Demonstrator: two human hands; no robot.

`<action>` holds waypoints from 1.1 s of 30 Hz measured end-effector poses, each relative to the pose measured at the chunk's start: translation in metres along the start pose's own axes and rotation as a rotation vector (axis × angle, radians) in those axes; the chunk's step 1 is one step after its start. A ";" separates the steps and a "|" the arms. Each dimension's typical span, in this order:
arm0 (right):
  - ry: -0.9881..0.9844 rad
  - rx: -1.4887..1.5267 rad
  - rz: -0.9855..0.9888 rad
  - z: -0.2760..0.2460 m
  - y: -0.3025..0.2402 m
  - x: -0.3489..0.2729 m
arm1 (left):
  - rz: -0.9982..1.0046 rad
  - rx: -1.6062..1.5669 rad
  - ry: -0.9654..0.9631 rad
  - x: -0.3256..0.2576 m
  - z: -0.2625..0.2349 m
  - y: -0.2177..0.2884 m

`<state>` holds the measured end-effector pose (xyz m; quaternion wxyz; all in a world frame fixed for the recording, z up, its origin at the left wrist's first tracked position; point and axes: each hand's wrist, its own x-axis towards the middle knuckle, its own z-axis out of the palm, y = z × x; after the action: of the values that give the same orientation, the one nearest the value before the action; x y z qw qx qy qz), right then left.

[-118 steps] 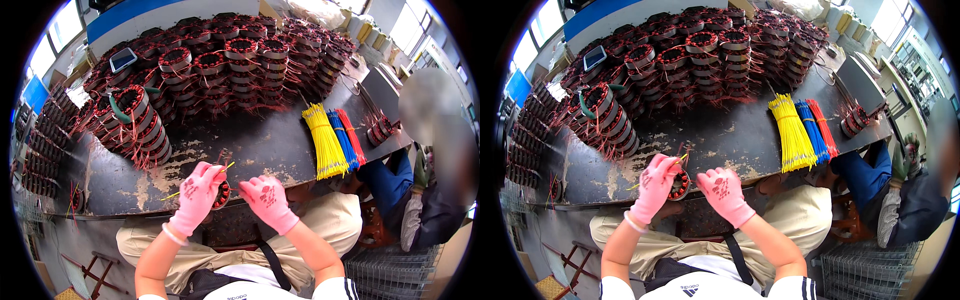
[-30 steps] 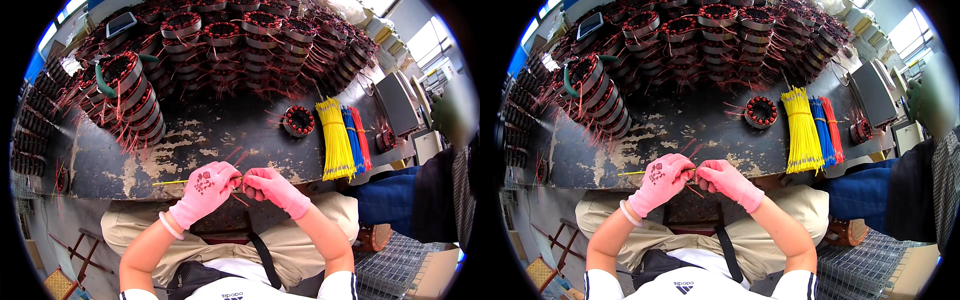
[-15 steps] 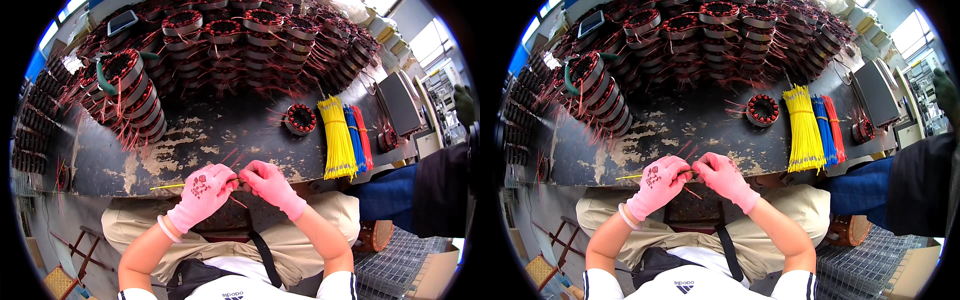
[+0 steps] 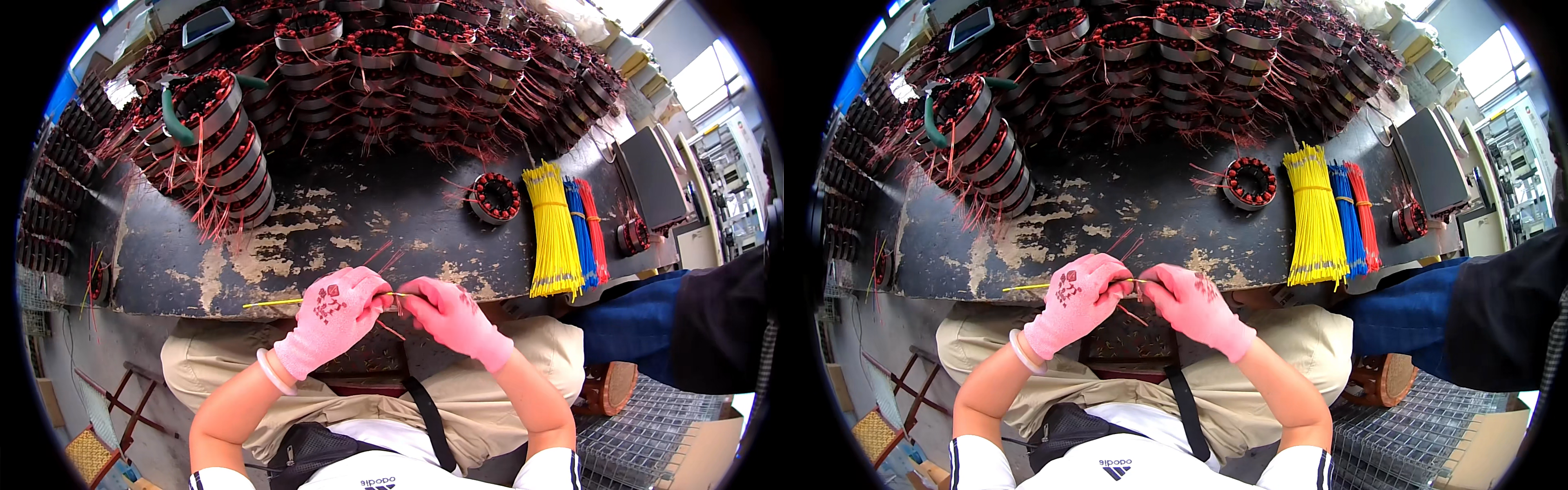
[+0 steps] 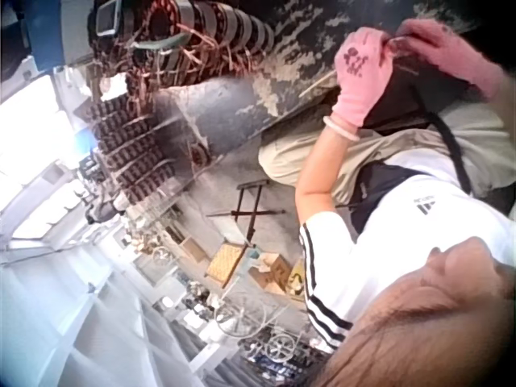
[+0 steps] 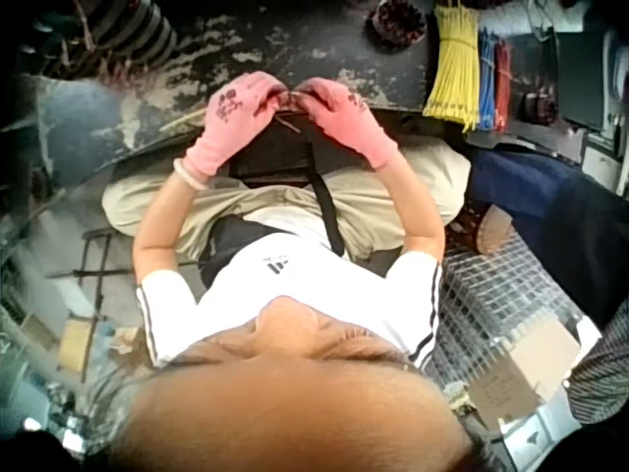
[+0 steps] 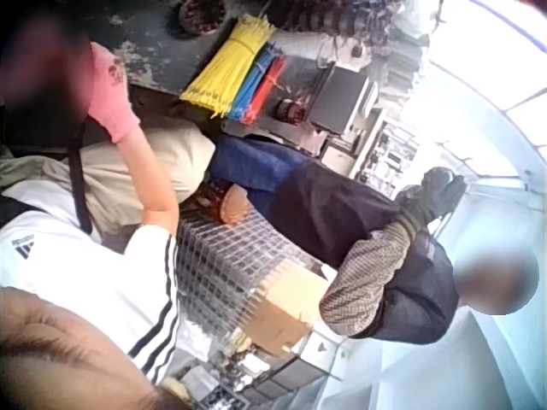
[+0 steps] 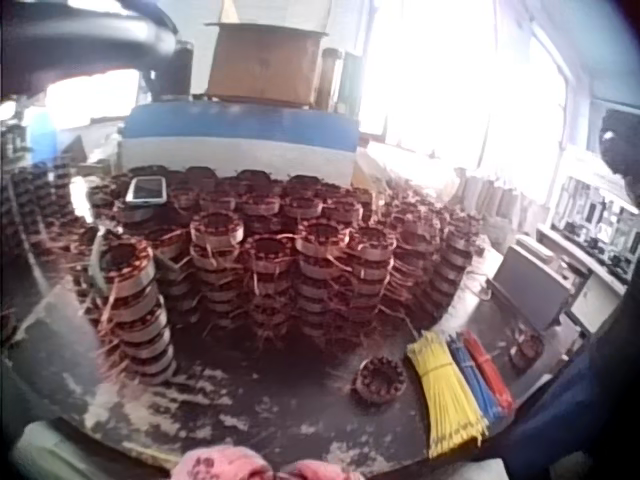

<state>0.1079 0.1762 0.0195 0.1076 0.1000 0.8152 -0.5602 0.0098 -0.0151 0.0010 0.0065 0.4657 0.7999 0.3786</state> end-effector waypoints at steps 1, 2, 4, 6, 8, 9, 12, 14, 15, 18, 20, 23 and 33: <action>0.130 -0.244 -0.218 0.001 0.002 0.001 | 0.000 -0.003 0.010 0.000 0.001 0.000; 0.258 -0.486 -0.436 0.004 0.006 0.004 | 0.000 -0.007 0.020 0.001 0.002 -0.001; 0.375 -0.723 -0.654 0.009 0.012 0.009 | 0.003 -0.008 0.016 0.001 0.001 -0.001; 0.116 -0.061 -0.052 0.005 0.011 0.015 | 0.001 -0.008 -0.005 0.002 0.000 0.000; -0.071 0.556 0.244 0.003 0.020 0.025 | 0.026 0.013 -0.007 0.001 0.001 -0.001; -0.024 0.337 0.180 0.002 0.018 0.024 | 0.034 0.024 0.000 0.001 0.002 -0.002; 0.281 -0.429 -0.251 0.006 0.006 0.006 | 0.008 -0.005 0.013 0.001 0.001 -0.002; 0.543 -0.628 -0.590 0.010 0.008 0.006 | 0.010 -0.008 0.021 0.002 0.001 -0.002; 0.677 -0.722 -0.754 0.013 0.009 0.004 | 0.013 -0.012 0.019 0.001 0.002 -0.002; 0.408 -0.588 -0.492 0.015 0.014 0.006 | 0.008 -0.022 0.001 0.001 0.000 -0.001; -0.007 0.210 0.191 0.011 0.011 0.007 | 0.014 -0.023 0.006 0.001 0.002 -0.002; -0.185 0.680 0.216 0.001 0.018 0.006 | 0.002 -0.020 -0.007 0.001 0.000 0.000; 0.088 -0.168 -0.162 0.005 0.015 0.009 | 0.029 -0.007 -0.036 0.003 0.001 -0.003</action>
<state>0.1036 0.1771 0.0021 0.0342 0.0492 0.8686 -0.4919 0.0063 -0.0135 -0.0004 0.0170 0.4839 0.7915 0.3730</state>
